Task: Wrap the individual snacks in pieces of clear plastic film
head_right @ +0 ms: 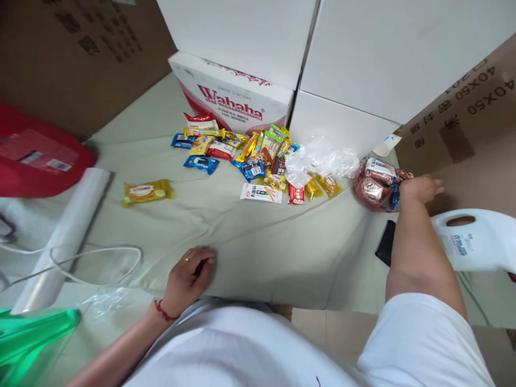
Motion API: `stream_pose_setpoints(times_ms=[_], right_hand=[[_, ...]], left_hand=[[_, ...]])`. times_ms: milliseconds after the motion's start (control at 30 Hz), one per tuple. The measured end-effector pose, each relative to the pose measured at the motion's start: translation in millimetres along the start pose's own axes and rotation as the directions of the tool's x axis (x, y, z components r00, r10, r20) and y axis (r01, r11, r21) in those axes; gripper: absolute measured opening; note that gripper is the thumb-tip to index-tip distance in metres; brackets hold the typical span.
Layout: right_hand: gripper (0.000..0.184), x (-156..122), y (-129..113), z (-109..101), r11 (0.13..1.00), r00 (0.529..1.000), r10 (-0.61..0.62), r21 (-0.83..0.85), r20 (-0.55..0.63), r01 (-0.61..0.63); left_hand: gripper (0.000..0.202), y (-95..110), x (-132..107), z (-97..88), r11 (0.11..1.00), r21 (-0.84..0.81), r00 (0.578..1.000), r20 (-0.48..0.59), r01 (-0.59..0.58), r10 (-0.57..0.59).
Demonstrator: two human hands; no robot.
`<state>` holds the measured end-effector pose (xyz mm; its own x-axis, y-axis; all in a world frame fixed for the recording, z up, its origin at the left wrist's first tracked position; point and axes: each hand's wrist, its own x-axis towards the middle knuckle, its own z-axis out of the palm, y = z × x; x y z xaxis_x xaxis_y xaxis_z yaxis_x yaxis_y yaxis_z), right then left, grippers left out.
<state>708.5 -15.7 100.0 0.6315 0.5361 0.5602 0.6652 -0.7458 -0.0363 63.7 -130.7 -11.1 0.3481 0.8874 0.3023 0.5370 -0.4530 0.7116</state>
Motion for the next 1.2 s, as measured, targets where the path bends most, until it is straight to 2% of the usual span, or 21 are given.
stream_pose_setpoints(times_ms=[67,100,167,233,300,367,433,467,500,600,667,700,733,767,800,867,933,967,1033,1133,1200], right_hand=[[0.026,-10,-17,-11,0.986,0.988,0.127,0.121,-0.091,-0.115],[0.030,-19,-29,-18,0.972,0.990,0.110,0.218,-0.084,-0.090],[0.030,-44,-60,-31,0.885,0.988,-0.151,0.440,-0.036,0.151],[0.027,-73,-101,-40,0.697,0.876,-0.483,0.601,-0.010,0.391],[0.028,-100,-145,-43,0.522,0.688,-0.726,0.660,0.012,0.540],[0.032,-118,-184,-39,0.456,0.524,-0.847,0.633,0.093,0.625],[0.027,-123,-211,-32,0.488,0.459,-0.864,0.576,0.210,0.656],[0.023,-123,-218,-30,0.518,0.471,-0.849,0.561,0.240,0.646],[0.019,-120,-222,-28,0.548,0.517,-0.823,0.567,0.235,0.614],[0.013,-116,-214,-36,0.572,0.784,-0.614,0.736,0.092,0.362],[0.024,-132,-202,-53,0.460,0.927,-0.363,0.883,0.095,0.090],[0.031,-148,-196,-64,0.367,0.948,-0.273,0.929,0.164,-0.055],[0.038,-170,-191,-76,0.267,0.940,-0.222,0.943,0.259,-0.197],[0.045,-198,-188,-90,0.181,0.892,-0.247,0.922,0.379,-0.341],[0.050,-229,-187,-103,0.138,0.804,-0.328,0.867,0.496,-0.479],[0.051,-294,-188,-128,0.141,0.588,-0.461,0.709,0.665,-0.691],[0.048,-347,-191,-147,0.171,0.376,-0.586,0.563,0.718,-0.808],[0.046,-367,-192,-153,0.179,0.308,-0.627,0.517,0.716,-0.837],[0.043,-387,-192,-159,0.169,0.261,-0.657,0.475,0.708,-0.863],[0.040,-383,-186,-157,0.153,0.282,-0.629,0.471,0.724,-0.869],[0.036,-371,-178,-154,0.147,0.270,-0.623,0.449,0.734,-0.881]], left_hand=[[0.014,0,0,-2.1,1.000,-0.030,1.000,0.003,0.009,-0.009],[0.015,0,0,-2.9,0.999,-0.039,1.000,0.010,0.009,-0.009],[0.016,0,0,-3.8,0.999,-0.051,1.000,0.030,0.008,-0.006],[0.016,0,0,-4.0,0.998,-0.058,0.999,0.048,0.013,-0.011],[0.016,0,0,-3.9,0.997,-0.066,0.998,0.063,0.028,-0.024],[0.017,1,0,-3.8,0.996,-0.071,0.996,0.073,0.049,-0.043],[0.017,1,1,-4.3,0.995,-0.071,0.995,0.076,0.069,-0.063],[0.017,2,0,-4.7,0.994,-0.076,0.994,0.076,0.079,-0.073],[0.018,1,0,-5.2,0.992,-0.086,0.994,0.076,0.090,-0.084],[0.017,0,-2,-6.3,0.977,-0.156,0.989,0.057,0.146,-0.138],[0.015,1,-3,-5.3,0.948,-0.231,0.975,0.017,0.218,-0.220],[0.014,3,-3,-3.9,0.927,-0.274,0.964,0.000,0.256,-0.266],[0.014,6,-1,-1.8,0.902,-0.320,0.952,-0.005,0.289,-0.307],[0.015,11,2,1.2,0.877,-0.364,0.942,0.002,0.313,-0.335],[0.016,16,5,5.0,0.854,-0.408,0.938,0.019,0.323,-0.346],[0.019,26,16,15.2,0.805,-0.502,0.942,0.068,0.318,-0.330],[0.033,32,26,27.1,0.734,-0.604,0.945,0.115,0.310,-0.305],[0.037,33,30,32.7,0.692,-0.645,0.941,0.142,0.324,-0.308],[0.034,30,35,41.0,0.591,-0.706,0.911,0.206,0.391,-0.357],[0.033,22,36,43.3,0.466,-0.743,0.857,0.281,0.479,-0.433],[0.034,19,36,39.8,0.427,-0.766,0.843,0.268,0.480,-0.467]])
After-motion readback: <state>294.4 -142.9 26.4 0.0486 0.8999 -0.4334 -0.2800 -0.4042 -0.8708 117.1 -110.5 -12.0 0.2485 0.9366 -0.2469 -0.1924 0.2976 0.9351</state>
